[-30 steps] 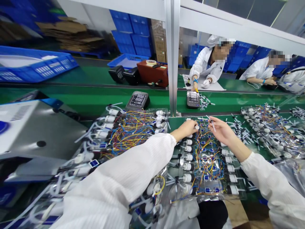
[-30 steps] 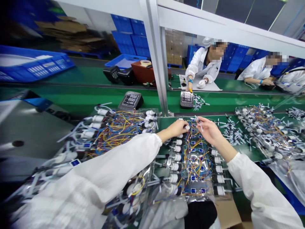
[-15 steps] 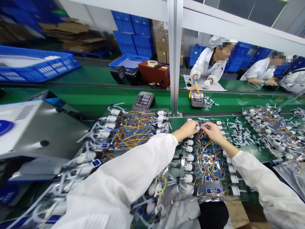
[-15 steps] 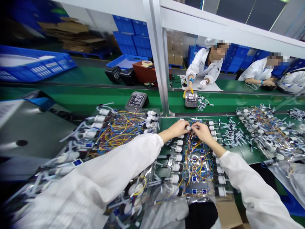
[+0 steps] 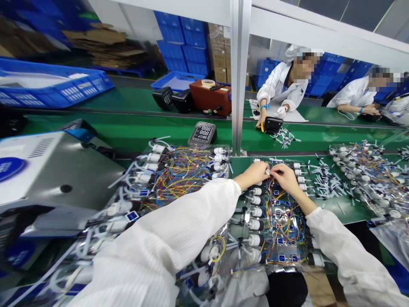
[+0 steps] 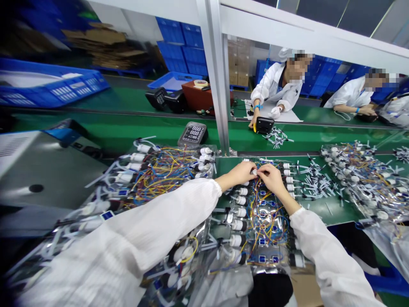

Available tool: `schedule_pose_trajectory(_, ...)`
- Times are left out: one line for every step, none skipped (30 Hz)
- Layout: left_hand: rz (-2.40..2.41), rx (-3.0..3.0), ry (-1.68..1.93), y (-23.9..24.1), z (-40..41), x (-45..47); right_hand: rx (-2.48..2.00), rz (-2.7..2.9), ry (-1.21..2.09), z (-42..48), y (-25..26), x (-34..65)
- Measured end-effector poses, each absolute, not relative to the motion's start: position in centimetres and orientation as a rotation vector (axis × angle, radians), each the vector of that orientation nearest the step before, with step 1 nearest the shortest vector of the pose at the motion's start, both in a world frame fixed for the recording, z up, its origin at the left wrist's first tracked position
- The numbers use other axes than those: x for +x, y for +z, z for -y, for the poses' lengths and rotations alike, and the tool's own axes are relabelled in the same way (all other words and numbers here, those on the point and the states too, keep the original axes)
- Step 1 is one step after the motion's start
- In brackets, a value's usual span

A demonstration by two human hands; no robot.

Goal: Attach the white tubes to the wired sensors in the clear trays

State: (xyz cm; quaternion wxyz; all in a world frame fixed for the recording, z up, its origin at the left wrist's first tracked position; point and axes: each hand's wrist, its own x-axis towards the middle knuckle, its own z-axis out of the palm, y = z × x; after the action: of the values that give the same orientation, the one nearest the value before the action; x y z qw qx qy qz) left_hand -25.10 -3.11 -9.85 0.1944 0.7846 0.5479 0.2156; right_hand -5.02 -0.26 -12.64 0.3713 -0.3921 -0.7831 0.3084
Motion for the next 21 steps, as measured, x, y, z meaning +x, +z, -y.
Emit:
schedule_pose_trajectory(-1.538, 2.198, 0.605, -9.9, 3.1, -25.1, -1.023, 1.977, 0.818, 0.3, -12.7, -5.0)
schedule_pose_trajectory(-1.539, 2.198, 0.607, -9.9, 3.1, -25.1, -1.047, 1.94, 0.853, 0.3, -12.8, -5.1)
schedule_pose_trajectory(-1.54, 2.198, 0.607, -9.9, 3.1, -25.1, -1.072, 1.9, 0.896, 0.3, -12.8, -5.1)
schedule_pose_trajectory(-1.541, 2.198, 0.608, -9.9, 3.1, -25.1, -1.093, 1.864, 0.94, 0.3, -12.9, -5.2)
schedule_pose_trajectory(-1.543, 2.197, 0.607, -9.9, 3.1, -25.1, -1.107, 1.836, 0.981, 0.3, -12.9, -5.3)
schedule_pose_trajectory(-1.547, 2.195, 0.606, -9.9, 3.1, -25.0, -1.113, 1.813, 1.014, 0.3, -13.0, -5.4)
schedule_pose_trajectory(-1.552, 2.192, 0.604, -9.9, 3.0, -25.0, -1.117, 1.794, 1.038, 0.4, -13.1, -5.6)
schedule_pose_trajectory(-1.557, 2.189, 0.6, -9.9, 3.0, -25.0, -1.123, 1.78, 1.052, 0.4, -13.2, -5.8)
schedule_pose_trajectory(-1.563, 2.185, 0.596, -9.9, 3.0, -25.0, -1.13, 1.772, 1.055, 0.4, -13.3, -5.9)
schedule_pose_trajectory(-1.569, 2.181, 0.591, -9.9, 3.0, -25.0, -1.136, 1.769, 1.047, 0.5, -13.4, -6.0)
schedule_pose_trajectory(-1.575, 2.177, 0.585, -9.9, 3.1, -25.0, -1.139, 1.769, 1.034, 0.5, -13.5, -6.1)
schedule_pose_trajectory(-1.581, 2.173, 0.58, -9.9, 3.1, -25.0, -1.139, 1.774, 1.016, 0.5, -13.7, -6.2)
schedule_pose_trajectory(-1.587, 2.169, 0.576, -9.9, 3.1, -25.0, -1.138, 1.785, 0.993, 0.5, -13.8, -6.3)
schedule_pose_trajectory(-1.595, 2.165, 0.573, -10.0, 3.2, -24.9, -1.135, 1.801, 0.966, 0.5, -13.9, -6.3)
schedule_pose_trajectory(-1.603, 2.16, 0.571, -10.0, 3.3, -24.9, -1.132, 1.822, 0.936, 0.6, -13.9, -6.4)
schedule_pose_trajectory(-1.611, 2.154, 0.571, -10.0, 3.3, -24.9, -1.127, 1.847, 0.905, 0.6, -13.9, -6.4)
schedule_pose_trajectory(-1.62, 2.147, 0.571, -10.1, 3.4, -24.9, -1.12, 1.877, 0.873, 0.6, -13.9, -6.4)
schedule_pose_trajectory(-1.628, 2.14, 0.57, -10.2, 3.4, -24.9, -1.111, 1.909, 0.841, 0.7, -13.8, -6.5)
schedule_pose_trajectory(-1.635, 2.134, 0.568, -10.2, 3.5, -24.9, -1.1, 1.944, 0.813, 0.7, -13.6, -6.5)
schedule_pose_trajectory(-1.641, 2.128, 0.564, -10.3, 3.5, -24.9, -1.088, 1.979, 0.788, 0.8, -13.4, -6.6)
schedule_pose_trajectory(-1.648, 2.122, 0.559, -10.3, 3.4, -24.9, -1.077, 2.013, 0.766, 0.7, -13.2, -6.7)
